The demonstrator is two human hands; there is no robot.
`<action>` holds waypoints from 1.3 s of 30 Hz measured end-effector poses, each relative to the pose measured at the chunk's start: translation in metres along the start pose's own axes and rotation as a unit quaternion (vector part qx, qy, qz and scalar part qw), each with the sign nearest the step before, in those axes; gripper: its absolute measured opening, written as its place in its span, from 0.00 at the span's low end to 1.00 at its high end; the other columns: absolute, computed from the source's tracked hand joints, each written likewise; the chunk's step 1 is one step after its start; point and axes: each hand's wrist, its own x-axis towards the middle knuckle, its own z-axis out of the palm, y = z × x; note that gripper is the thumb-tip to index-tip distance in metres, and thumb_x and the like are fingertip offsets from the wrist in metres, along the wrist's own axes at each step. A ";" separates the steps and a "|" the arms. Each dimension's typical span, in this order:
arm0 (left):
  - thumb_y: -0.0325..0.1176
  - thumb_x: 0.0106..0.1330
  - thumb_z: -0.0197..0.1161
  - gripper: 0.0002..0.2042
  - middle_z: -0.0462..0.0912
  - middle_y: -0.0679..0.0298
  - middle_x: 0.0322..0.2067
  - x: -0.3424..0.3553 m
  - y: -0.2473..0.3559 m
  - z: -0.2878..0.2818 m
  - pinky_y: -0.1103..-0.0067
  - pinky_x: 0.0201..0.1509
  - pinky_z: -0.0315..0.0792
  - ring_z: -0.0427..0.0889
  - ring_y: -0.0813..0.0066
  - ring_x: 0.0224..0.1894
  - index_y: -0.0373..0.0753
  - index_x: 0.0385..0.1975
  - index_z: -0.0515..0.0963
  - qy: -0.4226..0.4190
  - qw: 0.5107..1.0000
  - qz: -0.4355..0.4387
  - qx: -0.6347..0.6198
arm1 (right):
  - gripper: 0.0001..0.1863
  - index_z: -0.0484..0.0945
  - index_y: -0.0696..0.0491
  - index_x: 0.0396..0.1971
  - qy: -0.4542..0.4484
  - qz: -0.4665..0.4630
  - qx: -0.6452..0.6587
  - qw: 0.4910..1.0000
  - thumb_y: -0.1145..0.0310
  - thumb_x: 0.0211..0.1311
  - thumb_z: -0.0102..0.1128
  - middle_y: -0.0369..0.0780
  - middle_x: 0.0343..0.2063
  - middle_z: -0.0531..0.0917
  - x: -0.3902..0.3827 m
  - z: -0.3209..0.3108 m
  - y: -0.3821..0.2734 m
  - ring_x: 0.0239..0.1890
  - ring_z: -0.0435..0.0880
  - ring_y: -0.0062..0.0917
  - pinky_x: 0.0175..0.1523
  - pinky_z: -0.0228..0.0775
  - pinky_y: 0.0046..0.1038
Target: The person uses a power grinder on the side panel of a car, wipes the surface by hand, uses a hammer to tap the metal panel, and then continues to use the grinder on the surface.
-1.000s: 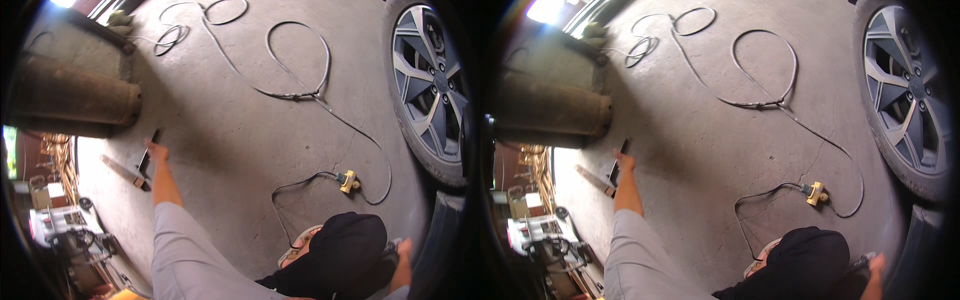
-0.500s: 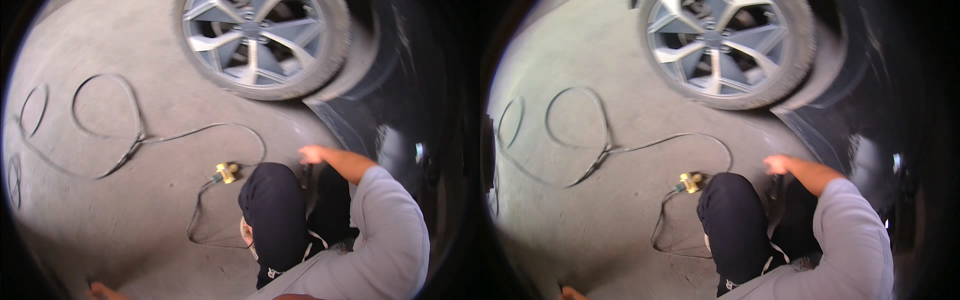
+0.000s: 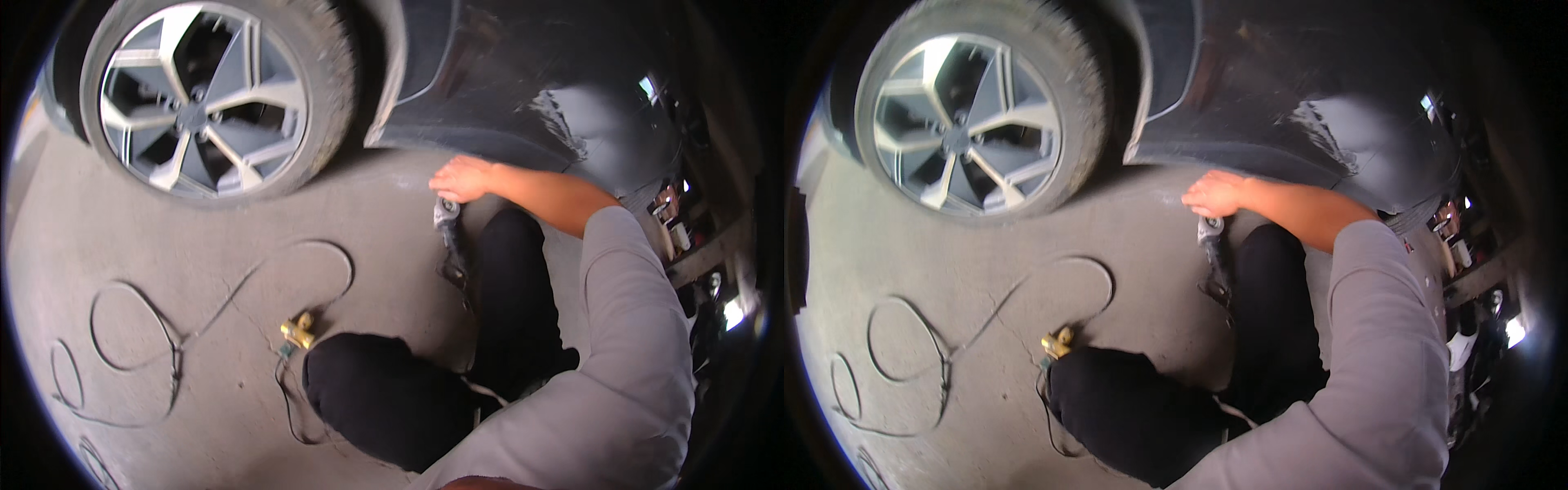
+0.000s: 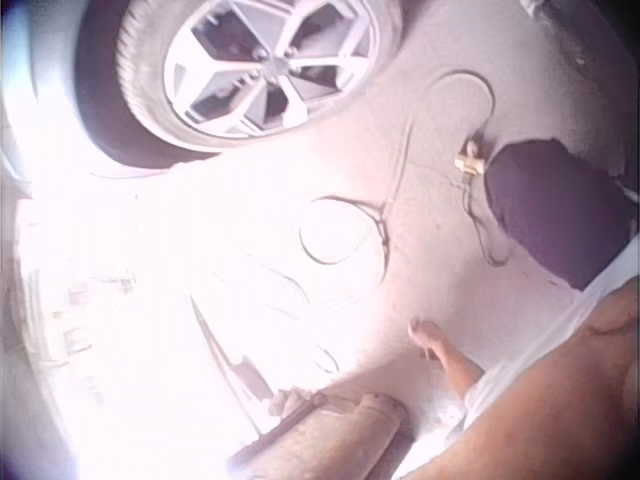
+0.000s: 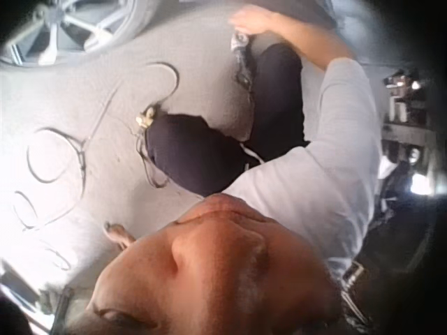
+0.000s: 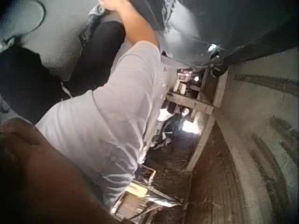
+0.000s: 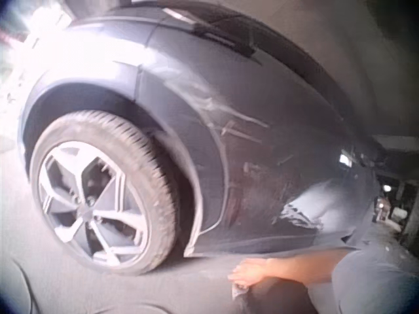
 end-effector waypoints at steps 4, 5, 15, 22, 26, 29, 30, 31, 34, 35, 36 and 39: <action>0.23 0.53 0.54 0.19 0.85 0.37 0.46 0.023 0.177 -0.031 0.57 0.56 0.78 0.83 0.36 0.53 0.34 0.45 0.82 -0.093 0.994 0.061 0.015 | 0.15 0.79 0.50 0.52 0.033 0.074 0.061 0.995 0.57 0.75 0.60 0.45 0.43 0.88 -0.053 -0.002 0.025 0.49 0.88 0.46 0.53 0.81 0.50; 0.22 0.52 0.53 0.20 0.85 0.36 0.46 0.023 0.225 -0.037 0.57 0.57 0.78 0.83 0.35 0.54 0.33 0.46 0.82 -0.117 0.990 0.077 0.004 | 0.15 0.79 0.50 0.53 0.040 0.111 0.089 0.989 0.58 0.75 0.60 0.45 0.44 0.88 -0.061 0.001 0.028 0.49 0.88 0.45 0.53 0.81 0.49; 0.14 0.49 0.49 0.18 0.81 0.35 0.38 -0.124 0.677 -0.011 0.55 0.52 0.76 0.81 0.29 0.47 0.29 0.40 0.78 -0.210 0.752 0.586 -0.217 | 0.38 0.81 0.58 0.57 -0.123 0.235 0.622 0.737 0.33 0.77 0.56 0.46 0.46 0.90 -0.093 0.016 0.013 0.29 0.86 0.29 0.32 0.74 0.30; 0.16 0.52 0.56 0.22 0.86 0.44 0.49 -0.231 0.749 0.029 0.58 0.61 0.79 0.84 0.39 0.54 0.30 0.49 0.84 -0.350 0.581 0.722 -0.138 | 0.31 0.71 0.56 0.72 0.134 -0.147 0.626 0.754 0.64 0.74 0.67 0.43 0.65 0.80 -0.115 0.081 0.023 0.64 0.78 0.26 0.68 0.69 0.28; 0.21 0.56 0.63 0.27 0.82 0.49 0.62 -0.265 0.781 0.065 0.60 0.72 0.75 0.79 0.46 0.67 0.36 0.60 0.82 -0.317 0.495 0.809 -0.035 | 0.26 0.81 0.56 0.63 0.037 -0.061 0.641 0.764 0.69 0.66 0.74 0.41 0.63 0.82 -0.123 0.146 0.057 0.64 0.80 0.24 0.69 0.75 0.29; 0.25 0.61 0.67 0.34 0.76 0.53 0.70 -0.269 0.812 0.096 0.60 0.78 0.69 0.75 0.49 0.72 0.37 0.73 0.73 -0.233 0.486 0.842 -0.014 | 0.07 0.76 0.52 0.37 0.018 0.165 0.902 0.400 0.69 0.74 0.65 0.35 0.31 0.79 -0.142 0.209 0.068 0.31 0.77 0.23 0.35 0.72 0.28; 0.27 0.64 0.67 0.35 0.74 0.52 0.73 -0.267 0.826 0.108 0.60 0.81 0.65 0.73 0.51 0.75 0.36 0.76 0.70 -0.147 0.489 0.860 0.000 | 0.13 0.72 0.51 0.28 -0.014 0.204 0.938 0.280 0.70 0.77 0.61 0.34 0.22 0.76 -0.150 0.230 0.075 0.20 0.74 0.22 0.24 0.69 0.28; 0.30 0.68 0.65 0.35 0.69 0.53 0.77 -0.262 0.841 0.121 0.59 0.84 0.59 0.68 0.53 0.79 0.36 0.78 0.67 -0.050 0.485 0.871 0.070 | 0.13 0.71 0.52 0.29 0.051 0.197 0.928 0.312 0.70 0.76 0.62 0.36 0.23 0.76 -0.170 0.255 0.083 0.18 0.73 0.22 0.23 0.68 0.29; 0.39 0.80 0.53 0.33 0.55 0.62 0.85 -0.244 0.897 0.158 0.61 0.89 0.44 0.53 0.64 0.86 0.40 0.83 0.59 0.115 0.455 0.842 0.266 | 0.15 0.70 0.51 0.32 0.190 0.316 0.845 0.388 0.63 0.78 0.63 0.34 0.23 0.74 -0.211 0.324 0.095 0.21 0.74 0.21 0.26 0.70 0.31; 0.40 0.80 0.54 0.34 0.54 0.65 0.85 -0.240 0.922 0.171 0.64 0.89 0.45 0.54 0.67 0.86 0.41 0.83 0.58 0.154 0.416 0.837 0.321 | 0.15 0.70 0.53 0.34 0.238 0.379 0.800 0.400 0.61 0.77 0.64 0.37 0.23 0.76 -0.222 0.345 0.093 0.20 0.76 0.23 0.26 0.71 0.33; 0.44 0.80 0.56 0.35 0.52 0.66 0.86 -0.240 0.946 0.183 0.65 0.89 0.45 0.53 0.69 0.86 0.42 0.84 0.57 0.182 0.379 0.835 0.356 | 0.16 0.71 0.54 0.36 0.287 0.416 0.753 0.421 0.59 0.77 0.65 0.38 0.24 0.77 -0.231 0.365 0.090 0.21 0.77 0.25 0.27 0.71 0.34; 0.53 0.80 0.55 0.39 0.49 0.67 0.86 -0.253 1.021 0.209 0.65 0.90 0.41 0.50 0.71 0.86 0.43 0.85 0.53 0.342 0.197 0.801 0.450 | 0.19 0.72 0.57 0.40 0.434 0.481 0.592 0.480 0.56 0.77 0.67 0.41 0.25 0.78 -0.253 0.413 0.084 0.24 0.79 0.27 0.33 0.73 0.35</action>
